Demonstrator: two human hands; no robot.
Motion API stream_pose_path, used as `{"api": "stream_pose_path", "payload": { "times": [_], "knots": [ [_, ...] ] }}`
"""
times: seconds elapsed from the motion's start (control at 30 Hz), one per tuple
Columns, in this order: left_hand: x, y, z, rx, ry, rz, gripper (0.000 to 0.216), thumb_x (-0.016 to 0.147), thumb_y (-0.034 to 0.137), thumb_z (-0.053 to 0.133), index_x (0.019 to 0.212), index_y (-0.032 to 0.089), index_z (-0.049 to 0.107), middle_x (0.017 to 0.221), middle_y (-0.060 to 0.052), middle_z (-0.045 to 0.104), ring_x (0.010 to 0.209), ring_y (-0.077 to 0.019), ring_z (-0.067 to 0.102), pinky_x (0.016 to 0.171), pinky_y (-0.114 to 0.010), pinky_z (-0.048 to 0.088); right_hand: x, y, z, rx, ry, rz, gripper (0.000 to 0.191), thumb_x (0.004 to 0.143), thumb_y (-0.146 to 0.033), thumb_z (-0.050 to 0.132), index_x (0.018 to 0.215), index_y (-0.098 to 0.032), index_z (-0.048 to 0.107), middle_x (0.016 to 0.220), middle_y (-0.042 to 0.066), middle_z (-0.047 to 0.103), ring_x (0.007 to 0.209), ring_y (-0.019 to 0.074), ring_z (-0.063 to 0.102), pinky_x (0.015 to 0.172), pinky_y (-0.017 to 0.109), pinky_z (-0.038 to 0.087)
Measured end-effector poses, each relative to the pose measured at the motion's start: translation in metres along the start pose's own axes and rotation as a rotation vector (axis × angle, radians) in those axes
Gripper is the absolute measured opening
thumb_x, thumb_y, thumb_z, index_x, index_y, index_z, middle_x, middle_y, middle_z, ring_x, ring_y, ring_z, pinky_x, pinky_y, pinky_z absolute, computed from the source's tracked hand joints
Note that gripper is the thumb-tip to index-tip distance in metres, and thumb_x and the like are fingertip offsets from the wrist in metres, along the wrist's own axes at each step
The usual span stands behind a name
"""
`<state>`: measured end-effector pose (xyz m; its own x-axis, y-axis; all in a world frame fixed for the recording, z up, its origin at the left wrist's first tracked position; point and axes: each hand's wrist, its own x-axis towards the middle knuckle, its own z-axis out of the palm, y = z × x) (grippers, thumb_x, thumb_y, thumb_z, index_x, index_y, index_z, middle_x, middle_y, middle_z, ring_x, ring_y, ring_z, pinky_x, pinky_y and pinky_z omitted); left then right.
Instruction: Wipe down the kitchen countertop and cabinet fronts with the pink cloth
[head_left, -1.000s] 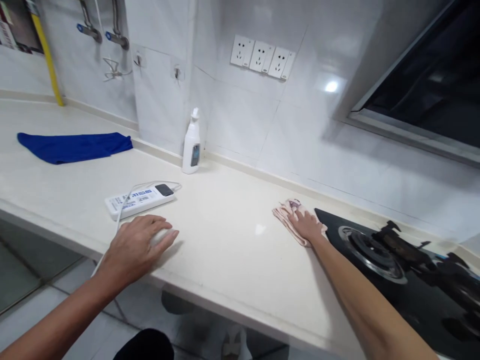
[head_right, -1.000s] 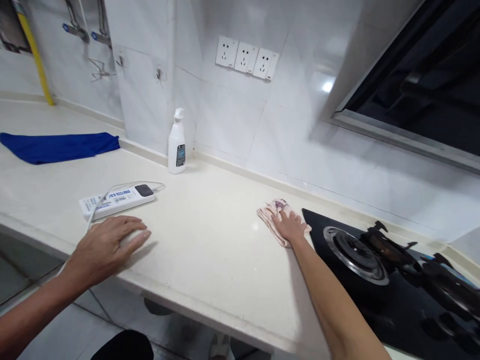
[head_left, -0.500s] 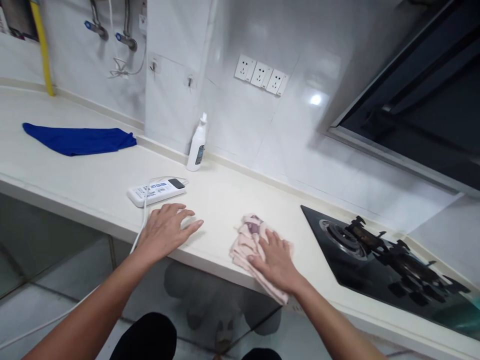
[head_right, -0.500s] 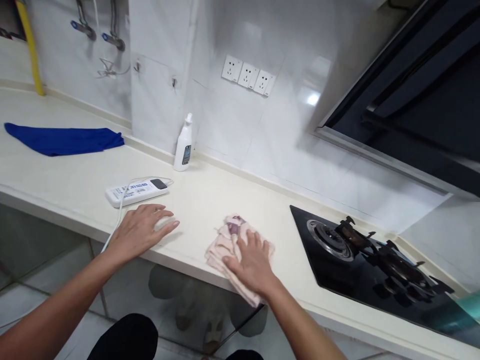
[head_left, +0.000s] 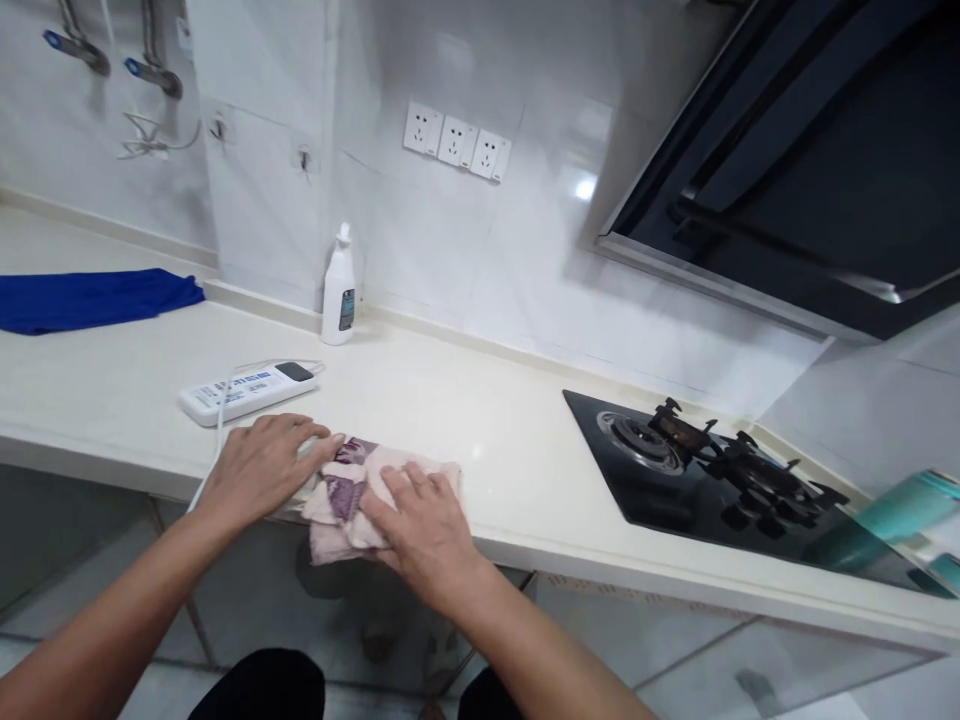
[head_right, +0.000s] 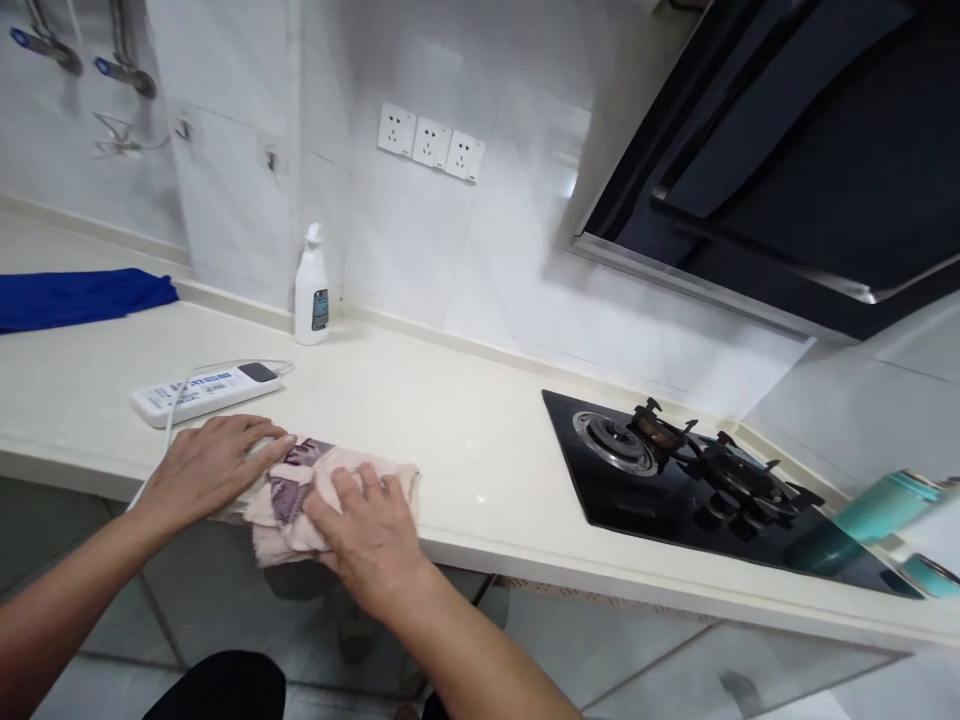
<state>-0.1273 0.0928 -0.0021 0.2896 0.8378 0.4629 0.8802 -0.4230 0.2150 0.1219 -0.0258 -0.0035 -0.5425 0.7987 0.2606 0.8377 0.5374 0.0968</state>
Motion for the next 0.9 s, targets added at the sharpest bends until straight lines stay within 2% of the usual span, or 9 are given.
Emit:
{"api": "stream_pose_path", "payload": {
  "times": [0.13,0.3,0.4,0.5,0.6,0.67,0.77,0.9],
  "knots": [
    [-0.001,0.005,-0.006,0.054,-0.042,-0.050,0.055,0.104,0.056,0.035,0.124,0.021,0.071,0.142,-0.013,0.067,0.133,-0.0357,0.052,0.107,-0.053,0.040,-0.054,0.042,0.003,0.011,0.006,0.144,0.070,0.094,-0.052,0.075,0.155,-0.033,0.047,0.168,0.011,0.043,0.153,0.0382,0.038,0.119,0.060,0.038],
    [0.002,-0.003,-0.001,0.065,-0.054,-0.050,0.058,0.103,0.059,0.032,0.124,0.022,0.071,0.144,-0.013,0.066,0.131,-0.0347,0.052,0.107,-0.052,0.040,-0.144,0.098,0.002,-0.089,-0.008,0.390,0.074,0.087,-0.056,0.081,0.152,-0.033,0.055,0.163,0.015,0.049,0.150,0.0409,0.043,0.118,0.060,0.035],
    [0.004,-0.004,0.000,0.062,-0.074,-0.067,0.058,0.102,0.060,0.033,0.125,0.022,0.071,0.144,-0.012,0.065,0.132,-0.0353,0.052,0.108,-0.052,0.040,-0.210,0.130,-0.001,-0.145,0.004,0.497,0.065,0.092,-0.048,0.074,0.153,-0.031,0.056,0.162,0.013,0.051,0.151,0.0390,0.042,0.120,0.060,0.035],
    [0.005,-0.001,-0.003,0.049,-0.095,-0.070,0.059,0.101,0.059,0.034,0.125,0.021,0.072,0.144,-0.014,0.065,0.133,-0.0367,0.052,0.108,-0.053,0.041,-0.275,0.156,-0.005,-0.127,0.051,0.635,0.052,0.103,-0.035,0.053,0.155,-0.033,0.054,0.159,0.008,0.055,0.152,0.0332,0.043,0.122,0.057,0.037],
    [0.006,0.002,-0.005,0.049,-0.113,-0.079,0.061,0.100,0.062,0.033,0.125,0.021,0.072,0.144,-0.014,0.065,0.133,-0.0382,0.052,0.107,-0.056,0.042,-0.324,0.169,-0.014,-0.057,0.152,0.771,0.055,0.104,-0.029,0.036,0.156,-0.036,0.052,0.155,0.006,0.059,0.147,0.0296,0.049,0.122,0.056,0.040],
    [0.006,0.002,-0.005,0.061,-0.105,-0.081,0.062,0.100,0.062,0.032,0.124,0.022,0.072,0.143,-0.014,0.066,0.133,-0.0376,0.052,0.107,-0.056,0.043,-0.345,0.173,-0.023,0.009,0.291,0.908,0.055,0.101,-0.035,0.039,0.153,-0.038,0.056,0.149,0.007,0.063,0.140,0.0315,0.055,0.118,0.056,0.046],
    [0.007,0.000,-0.002,0.075,-0.077,-0.069,0.060,0.100,0.061,0.034,0.123,0.022,0.073,0.141,-0.014,0.068,0.133,-0.0368,0.053,0.107,-0.054,0.043,-0.365,0.172,-0.039,0.065,0.492,1.128,0.056,0.091,-0.047,0.051,0.146,-0.043,0.063,0.132,0.012,0.071,0.126,0.0367,0.065,0.103,0.055,0.057],
    [0.009,0.001,0.000,0.086,-0.087,-0.093,0.060,0.099,0.062,0.036,0.123,0.022,0.075,0.141,-0.014,0.067,0.134,-0.0384,0.053,0.107,-0.055,0.043,-0.386,0.164,-0.061,0.041,0.584,1.242,0.066,0.084,-0.057,0.055,0.146,-0.035,0.065,0.116,0.013,0.076,0.110,0.0412,0.073,0.082,0.056,0.063]
  ]
}}
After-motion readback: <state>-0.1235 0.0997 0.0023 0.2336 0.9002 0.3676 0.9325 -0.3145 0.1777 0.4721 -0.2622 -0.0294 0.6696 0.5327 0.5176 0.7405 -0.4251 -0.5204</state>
